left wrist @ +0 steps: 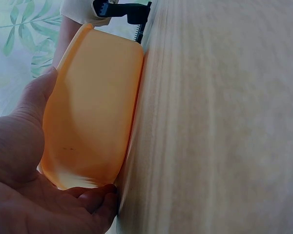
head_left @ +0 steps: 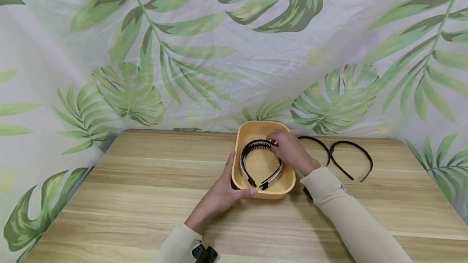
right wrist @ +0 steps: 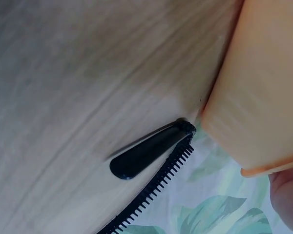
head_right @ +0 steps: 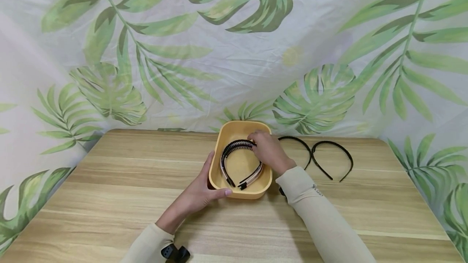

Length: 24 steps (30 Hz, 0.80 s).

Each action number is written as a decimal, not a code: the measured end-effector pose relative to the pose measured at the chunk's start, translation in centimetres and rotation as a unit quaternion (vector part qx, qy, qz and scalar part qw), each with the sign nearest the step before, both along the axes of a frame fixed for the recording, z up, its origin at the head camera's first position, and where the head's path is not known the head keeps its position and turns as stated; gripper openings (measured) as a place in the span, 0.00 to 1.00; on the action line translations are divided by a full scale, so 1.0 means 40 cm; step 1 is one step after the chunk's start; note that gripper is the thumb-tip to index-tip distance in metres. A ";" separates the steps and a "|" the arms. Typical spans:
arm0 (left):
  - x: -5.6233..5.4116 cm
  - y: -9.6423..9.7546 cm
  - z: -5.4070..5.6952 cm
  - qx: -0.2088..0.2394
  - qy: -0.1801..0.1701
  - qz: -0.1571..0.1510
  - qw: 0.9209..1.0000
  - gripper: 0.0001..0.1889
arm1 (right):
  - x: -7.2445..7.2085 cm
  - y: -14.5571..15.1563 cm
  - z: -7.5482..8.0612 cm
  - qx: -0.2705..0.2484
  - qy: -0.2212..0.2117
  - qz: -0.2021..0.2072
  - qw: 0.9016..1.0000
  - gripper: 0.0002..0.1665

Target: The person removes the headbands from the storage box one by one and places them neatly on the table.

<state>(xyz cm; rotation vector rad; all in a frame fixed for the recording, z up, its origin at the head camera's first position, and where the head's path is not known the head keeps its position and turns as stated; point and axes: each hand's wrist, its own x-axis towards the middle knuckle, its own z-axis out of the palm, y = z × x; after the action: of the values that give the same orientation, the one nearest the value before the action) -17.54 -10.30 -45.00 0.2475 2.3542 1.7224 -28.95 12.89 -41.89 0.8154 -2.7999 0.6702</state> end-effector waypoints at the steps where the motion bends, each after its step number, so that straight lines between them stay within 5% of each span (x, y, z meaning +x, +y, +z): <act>1: 0.000 0.000 0.001 0.002 0.000 0.000 1.000 0.69 | 0.000 0.000 0.001 -0.001 -0.001 0.000 1.000 0.13; 24: 0.000 -0.002 0.004 0.008 -0.007 -0.002 1.000 0.70 | -0.006 0.002 0.013 -0.022 -0.022 0.001 1.000 0.14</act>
<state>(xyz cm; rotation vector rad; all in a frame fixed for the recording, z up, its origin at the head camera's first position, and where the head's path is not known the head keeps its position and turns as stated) -17.53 -10.40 -44.85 0.2412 2.3296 1.7365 -29.17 12.97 -41.36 0.8042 -2.8119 0.7563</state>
